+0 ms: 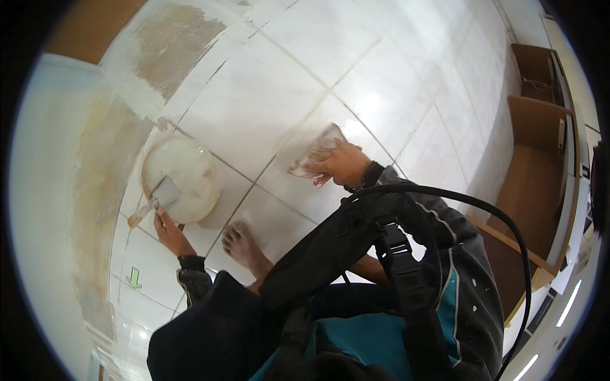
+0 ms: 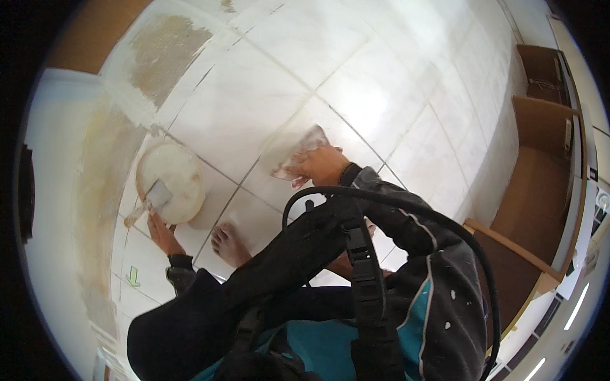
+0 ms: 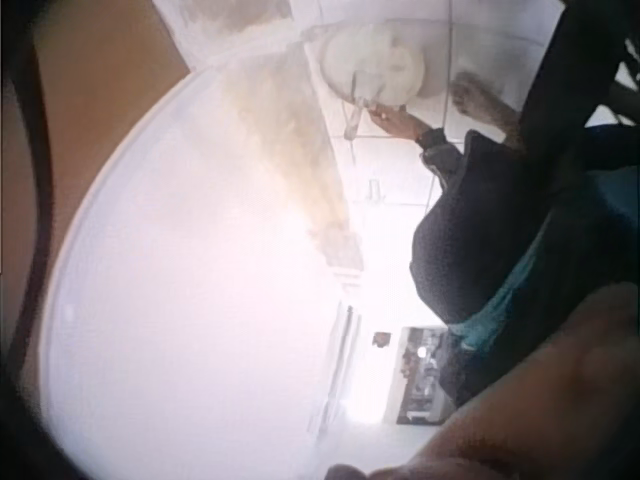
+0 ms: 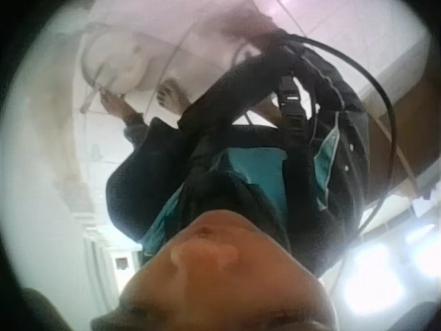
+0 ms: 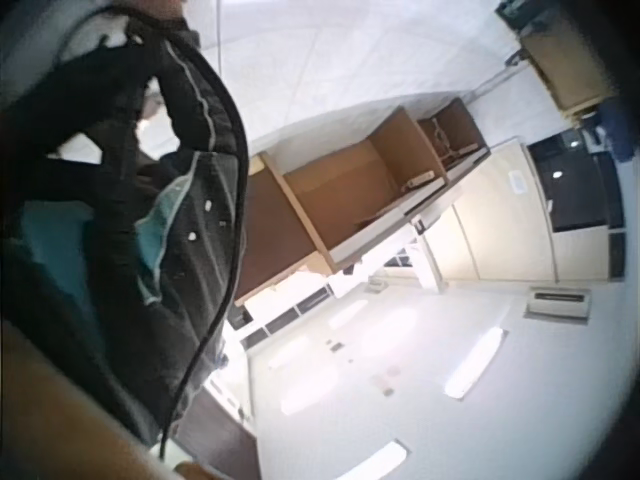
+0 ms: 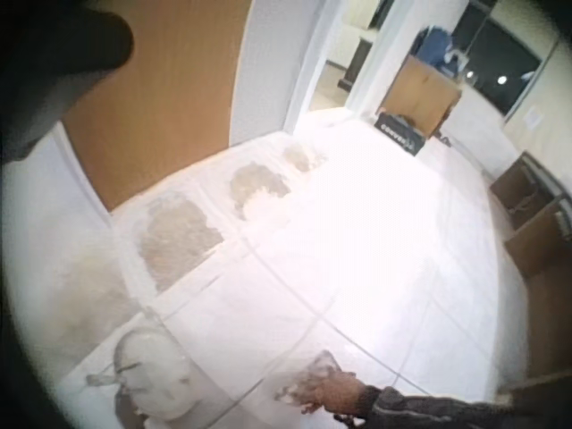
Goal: The person applies grout to tile joints using a spreader, scraping excess material from the surface and refilling the spreader from a container by hand.
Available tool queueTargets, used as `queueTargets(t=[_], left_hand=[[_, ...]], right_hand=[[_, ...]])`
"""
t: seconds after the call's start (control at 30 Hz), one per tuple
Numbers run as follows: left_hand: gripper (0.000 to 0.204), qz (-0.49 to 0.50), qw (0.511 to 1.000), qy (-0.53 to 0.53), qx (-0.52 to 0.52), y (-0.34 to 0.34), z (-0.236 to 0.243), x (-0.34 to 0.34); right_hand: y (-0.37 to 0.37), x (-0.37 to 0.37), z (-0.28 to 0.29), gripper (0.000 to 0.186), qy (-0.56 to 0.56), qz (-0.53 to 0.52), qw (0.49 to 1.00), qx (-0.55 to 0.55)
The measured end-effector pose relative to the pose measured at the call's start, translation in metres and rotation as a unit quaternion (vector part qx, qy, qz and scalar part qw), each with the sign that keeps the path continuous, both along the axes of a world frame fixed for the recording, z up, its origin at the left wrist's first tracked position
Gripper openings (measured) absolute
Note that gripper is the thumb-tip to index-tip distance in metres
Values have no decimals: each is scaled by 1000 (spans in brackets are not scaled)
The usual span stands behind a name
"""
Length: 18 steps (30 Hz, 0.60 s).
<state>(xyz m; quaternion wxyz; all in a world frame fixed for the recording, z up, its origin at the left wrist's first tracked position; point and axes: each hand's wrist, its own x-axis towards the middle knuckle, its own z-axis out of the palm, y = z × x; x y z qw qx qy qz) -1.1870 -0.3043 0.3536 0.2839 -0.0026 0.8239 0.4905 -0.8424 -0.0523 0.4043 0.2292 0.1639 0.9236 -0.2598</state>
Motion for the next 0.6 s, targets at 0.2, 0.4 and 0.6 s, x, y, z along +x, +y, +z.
queueTargets(t=[0.2,0.4,0.6], left_hand=[[63,10,999,37,-16,-83,57,53],[62,34,994,92,-38,-181,82,162],[59,65,990,105,-62,-208,155,315]], right_hand=[[-30,0,40,60,-59,-225,972,23],[-100,51,19,52,77,-188,978,50],[-207,158,71,42,92,26,995,-21]])
